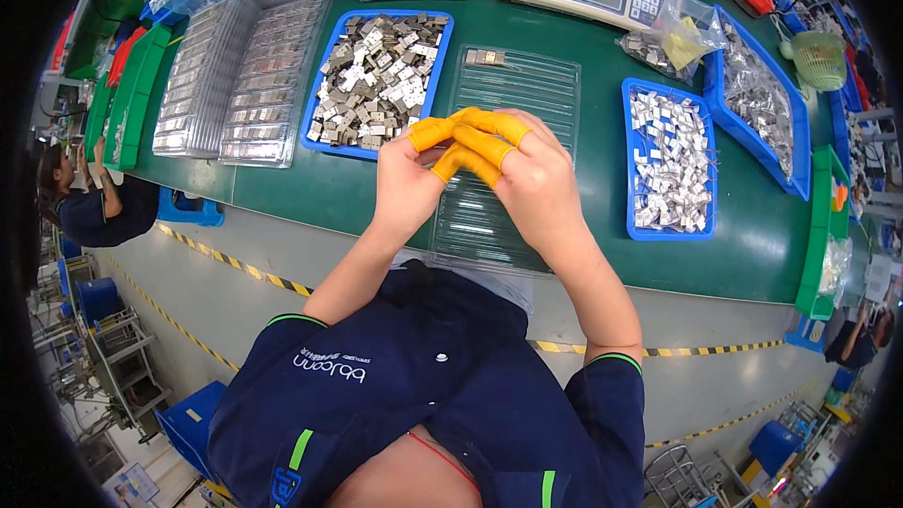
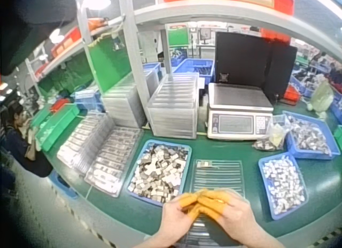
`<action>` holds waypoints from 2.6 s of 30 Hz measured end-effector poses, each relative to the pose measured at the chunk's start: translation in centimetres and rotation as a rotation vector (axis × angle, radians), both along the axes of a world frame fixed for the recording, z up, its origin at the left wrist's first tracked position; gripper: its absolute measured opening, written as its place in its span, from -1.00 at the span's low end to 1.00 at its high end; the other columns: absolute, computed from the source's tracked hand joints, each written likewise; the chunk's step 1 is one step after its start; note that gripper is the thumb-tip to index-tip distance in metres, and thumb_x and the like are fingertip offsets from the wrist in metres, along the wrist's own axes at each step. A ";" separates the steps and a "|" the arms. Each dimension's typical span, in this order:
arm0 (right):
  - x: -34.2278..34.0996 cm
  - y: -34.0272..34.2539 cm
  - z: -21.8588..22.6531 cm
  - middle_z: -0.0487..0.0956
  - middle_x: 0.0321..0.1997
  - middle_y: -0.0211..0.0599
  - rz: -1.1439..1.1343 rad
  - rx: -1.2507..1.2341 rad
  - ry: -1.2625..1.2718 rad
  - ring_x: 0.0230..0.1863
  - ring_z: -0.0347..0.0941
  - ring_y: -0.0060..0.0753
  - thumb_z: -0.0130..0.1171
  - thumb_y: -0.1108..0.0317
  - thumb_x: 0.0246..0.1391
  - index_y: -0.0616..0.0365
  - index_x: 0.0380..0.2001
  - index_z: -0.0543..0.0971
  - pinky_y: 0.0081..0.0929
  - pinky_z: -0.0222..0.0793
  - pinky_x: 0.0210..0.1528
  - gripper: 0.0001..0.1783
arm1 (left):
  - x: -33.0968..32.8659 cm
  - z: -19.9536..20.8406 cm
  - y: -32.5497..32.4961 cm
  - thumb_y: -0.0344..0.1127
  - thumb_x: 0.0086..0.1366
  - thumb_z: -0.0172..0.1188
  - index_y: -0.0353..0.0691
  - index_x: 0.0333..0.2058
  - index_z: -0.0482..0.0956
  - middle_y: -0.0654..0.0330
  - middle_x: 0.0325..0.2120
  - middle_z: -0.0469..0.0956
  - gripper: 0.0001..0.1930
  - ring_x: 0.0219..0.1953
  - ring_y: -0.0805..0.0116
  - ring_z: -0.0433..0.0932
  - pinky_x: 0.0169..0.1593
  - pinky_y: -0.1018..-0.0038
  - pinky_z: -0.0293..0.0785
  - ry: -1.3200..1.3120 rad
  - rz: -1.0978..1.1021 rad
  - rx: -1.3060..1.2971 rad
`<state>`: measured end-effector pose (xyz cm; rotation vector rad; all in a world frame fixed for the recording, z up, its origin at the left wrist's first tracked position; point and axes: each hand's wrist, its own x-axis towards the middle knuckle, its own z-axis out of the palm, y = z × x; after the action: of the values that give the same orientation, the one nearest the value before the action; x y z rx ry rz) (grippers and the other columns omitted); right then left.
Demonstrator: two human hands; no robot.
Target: The person sorts electronic components by hand from a plastic bag into blue plastic trays, then places them into individual slots on a green plastic organizer.
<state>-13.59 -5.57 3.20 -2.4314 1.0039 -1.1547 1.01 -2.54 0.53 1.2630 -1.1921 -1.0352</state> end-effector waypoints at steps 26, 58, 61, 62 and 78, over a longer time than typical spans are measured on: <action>0.2 1.2 -1.3 0.55 -0.18 -0.30 -0.054 0.983 -0.773 -0.16 0.43 -0.52 0.15 0.53 -0.02 0.31 -0.20 0.51 -0.58 0.30 -0.03 -0.75 | 2.0 -0.4 -0.1 -0.54 0.08 0.19 -0.44 -0.20 0.50 0.06 -0.31 0.55 -0.74 -0.28 0.32 0.56 -0.16 0.53 0.50 0.586 -0.091 0.210; -0.9 1.7 -0.8 0.61 -0.33 -0.36 -0.126 0.697 -0.429 -0.11 0.47 -0.41 0.27 0.46 -0.15 0.17 -0.39 0.63 -0.39 0.22 0.13 -0.84 | 2.2 0.1 0.3 -0.53 0.03 0.24 -0.43 -0.16 0.43 0.12 -0.38 0.57 -0.65 -0.32 0.43 0.56 -0.17 0.57 0.48 0.510 -0.128 0.239; -0.9 1.8 -0.8 0.62 -0.33 -0.37 -0.120 0.662 -0.398 -0.12 0.47 -0.44 0.27 0.47 -0.16 0.17 -0.40 0.63 -0.41 0.22 0.12 -0.84 | 2.2 0.2 0.3 -0.53 0.04 0.24 -0.43 -0.16 0.43 0.13 -0.38 0.57 -0.65 -0.33 0.43 0.56 -0.18 0.57 0.48 0.472 -0.136 0.234; -0.9 1.9 -0.9 0.62 -0.33 -0.37 -0.120 0.662 -0.398 -0.12 0.47 -0.44 0.27 0.47 -0.16 0.17 -0.40 0.63 -0.41 0.22 0.12 -0.84 | 2.0 0.2 0.3 -0.53 0.04 0.24 -0.43 -0.16 0.43 0.13 -0.38 0.57 -0.65 -0.33 0.43 0.56 -0.18 0.57 0.48 0.471 -0.136 0.234; -1.1 0.9 -1.1 0.56 -0.32 -0.31 0.159 1.180 -0.701 -0.21 0.48 -0.46 0.29 0.54 -0.20 0.28 -0.34 0.59 -0.53 0.39 -0.09 -0.76 | 2.3 0.1 -0.6 -0.53 0.05 0.23 -0.37 -0.16 0.38 0.09 -0.42 0.57 -0.65 -0.39 0.46 0.55 -0.28 0.58 0.47 0.618 -0.391 0.281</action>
<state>-14.71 -4.69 2.14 -1.0471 0.8431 -0.8459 3.32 -3.11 0.59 0.8175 -0.8355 -1.7765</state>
